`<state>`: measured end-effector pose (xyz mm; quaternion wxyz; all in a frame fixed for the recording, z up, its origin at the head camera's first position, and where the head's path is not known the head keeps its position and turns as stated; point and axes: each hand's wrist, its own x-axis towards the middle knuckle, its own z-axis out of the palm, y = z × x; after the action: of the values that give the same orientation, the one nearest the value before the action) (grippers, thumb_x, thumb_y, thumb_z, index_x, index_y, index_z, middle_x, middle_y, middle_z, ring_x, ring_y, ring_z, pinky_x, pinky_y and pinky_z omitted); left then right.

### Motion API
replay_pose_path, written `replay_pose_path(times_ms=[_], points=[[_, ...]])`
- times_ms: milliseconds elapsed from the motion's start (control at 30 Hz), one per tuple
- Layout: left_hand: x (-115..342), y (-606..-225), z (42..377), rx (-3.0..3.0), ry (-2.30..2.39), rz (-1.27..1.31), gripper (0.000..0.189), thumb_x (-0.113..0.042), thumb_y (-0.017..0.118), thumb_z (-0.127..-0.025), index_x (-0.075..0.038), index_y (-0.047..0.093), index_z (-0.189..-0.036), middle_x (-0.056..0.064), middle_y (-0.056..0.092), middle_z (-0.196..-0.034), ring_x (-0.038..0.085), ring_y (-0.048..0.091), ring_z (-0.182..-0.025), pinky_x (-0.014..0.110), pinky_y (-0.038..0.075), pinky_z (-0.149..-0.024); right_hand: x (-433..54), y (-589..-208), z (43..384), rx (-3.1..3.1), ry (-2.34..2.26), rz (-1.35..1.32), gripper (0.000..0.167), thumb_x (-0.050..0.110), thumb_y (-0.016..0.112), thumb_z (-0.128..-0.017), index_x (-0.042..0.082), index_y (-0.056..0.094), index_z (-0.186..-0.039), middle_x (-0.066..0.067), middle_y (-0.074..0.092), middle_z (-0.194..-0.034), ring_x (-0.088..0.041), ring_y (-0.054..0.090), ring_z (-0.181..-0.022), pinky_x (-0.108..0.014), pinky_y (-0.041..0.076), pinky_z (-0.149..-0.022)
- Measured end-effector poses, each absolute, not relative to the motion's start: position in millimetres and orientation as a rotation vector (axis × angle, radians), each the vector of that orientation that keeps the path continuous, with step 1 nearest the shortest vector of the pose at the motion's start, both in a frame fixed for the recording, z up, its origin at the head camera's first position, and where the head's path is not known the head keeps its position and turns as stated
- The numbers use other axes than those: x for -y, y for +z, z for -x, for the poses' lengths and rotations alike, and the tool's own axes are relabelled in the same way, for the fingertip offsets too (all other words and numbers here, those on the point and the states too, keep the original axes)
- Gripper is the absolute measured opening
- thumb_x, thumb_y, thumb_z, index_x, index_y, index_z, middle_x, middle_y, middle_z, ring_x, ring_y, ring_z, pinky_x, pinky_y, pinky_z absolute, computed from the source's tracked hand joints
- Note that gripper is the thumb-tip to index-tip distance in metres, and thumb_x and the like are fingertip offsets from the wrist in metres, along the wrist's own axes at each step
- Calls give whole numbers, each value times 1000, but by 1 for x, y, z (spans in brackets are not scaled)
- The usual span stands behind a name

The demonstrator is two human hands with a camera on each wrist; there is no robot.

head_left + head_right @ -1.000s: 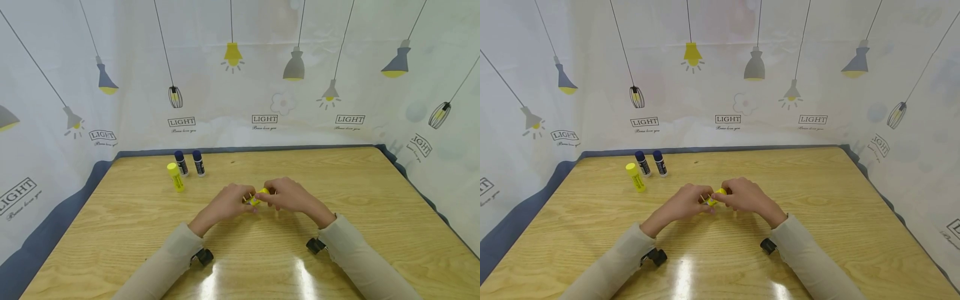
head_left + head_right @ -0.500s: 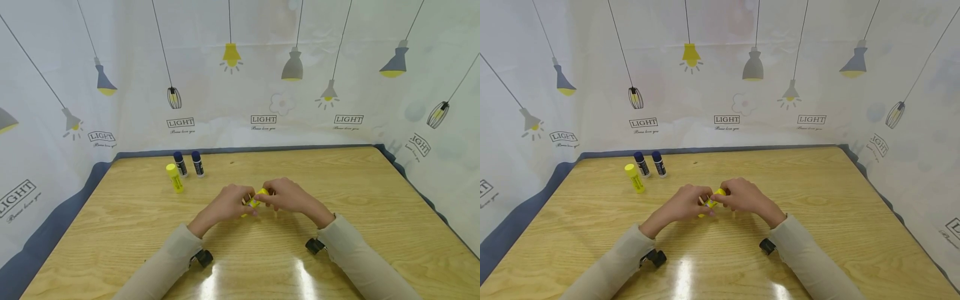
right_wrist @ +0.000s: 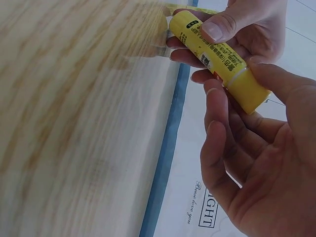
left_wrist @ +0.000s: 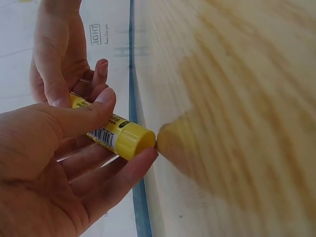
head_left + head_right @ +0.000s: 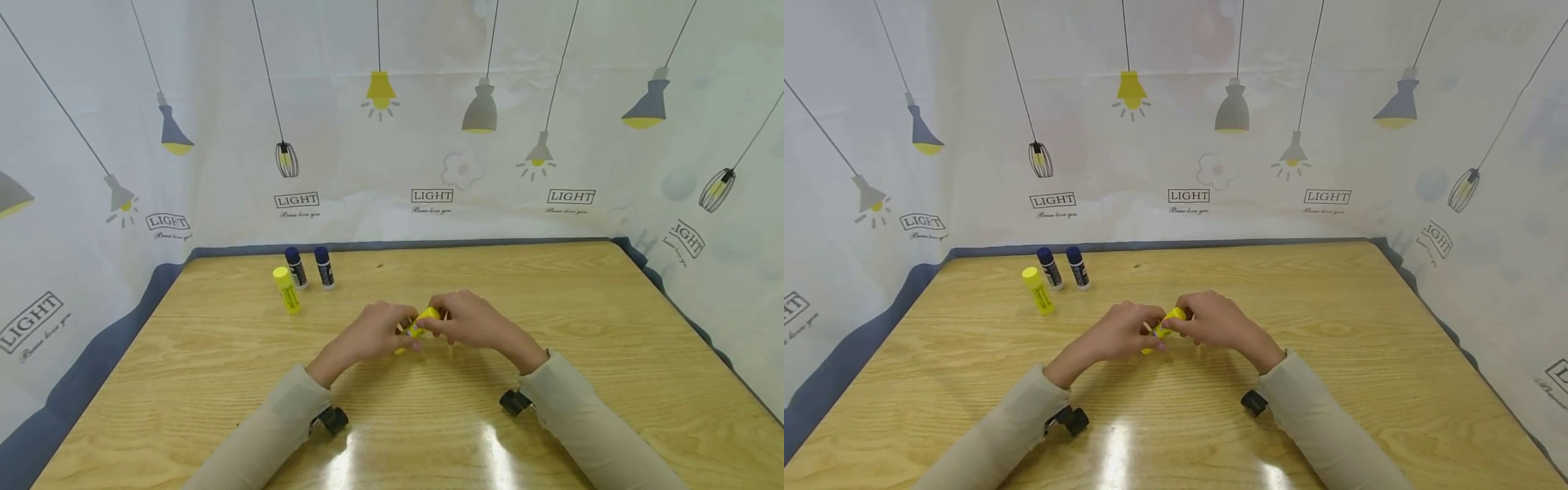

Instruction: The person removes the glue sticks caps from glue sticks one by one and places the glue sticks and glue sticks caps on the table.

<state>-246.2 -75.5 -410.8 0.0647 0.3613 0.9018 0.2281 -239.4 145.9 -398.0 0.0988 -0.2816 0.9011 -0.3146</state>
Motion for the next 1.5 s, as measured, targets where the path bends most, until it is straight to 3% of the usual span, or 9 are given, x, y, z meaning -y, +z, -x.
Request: replay_pose_path(times_ms=[633, 967, 1233, 1500], points=[[71, -412, 243, -2783, 648, -995, 33, -33, 86, -85, -17, 75, -112, 2, 79, -103, 14, 73, -89, 29, 57, -73, -147, -399, 238, -2720, -953, 782, 33, 45, 67, -100, 14, 68, -90, -7, 73, -79, -24, 69, -60, -30, 50, -53], [70, -412, 243, -2779, 663, -995, 31, -32, 85, -87, -17, 76, -112, 0, 79, -102, 11, 71, -85, 28, 56, -73, -146, -398, 239, -2737, -916, 761, 35, 46, 66, -100, 14, 69, -86, -6, 72, -77, -22, 68, -59, -31, 50, -53], [71, -410, 243, -2752, 668, -1039, 23, -28, 82, -90, -15, 75, -109, 1, 79, -99, 6, 65, -74, 25, 51, -67, -146, -397, 240, -2728, -920, 808, 32, 43, 66, -101, 15, 67, -86, -6, 72, -78, -21, 67, -59, -30, 49, -52], [70, -407, 241, -2740, 683, -973, 30, -29, 83, -89, -15, 74, -114, 3, 79, -105, 13, 73, -90, 28, 58, -74, -146, -396, 239, -2744, -920, 809, 30, 43, 68, -100, 14, 68, -89, -6, 72, -79, -20, 68, -59, -30, 51, -53]])
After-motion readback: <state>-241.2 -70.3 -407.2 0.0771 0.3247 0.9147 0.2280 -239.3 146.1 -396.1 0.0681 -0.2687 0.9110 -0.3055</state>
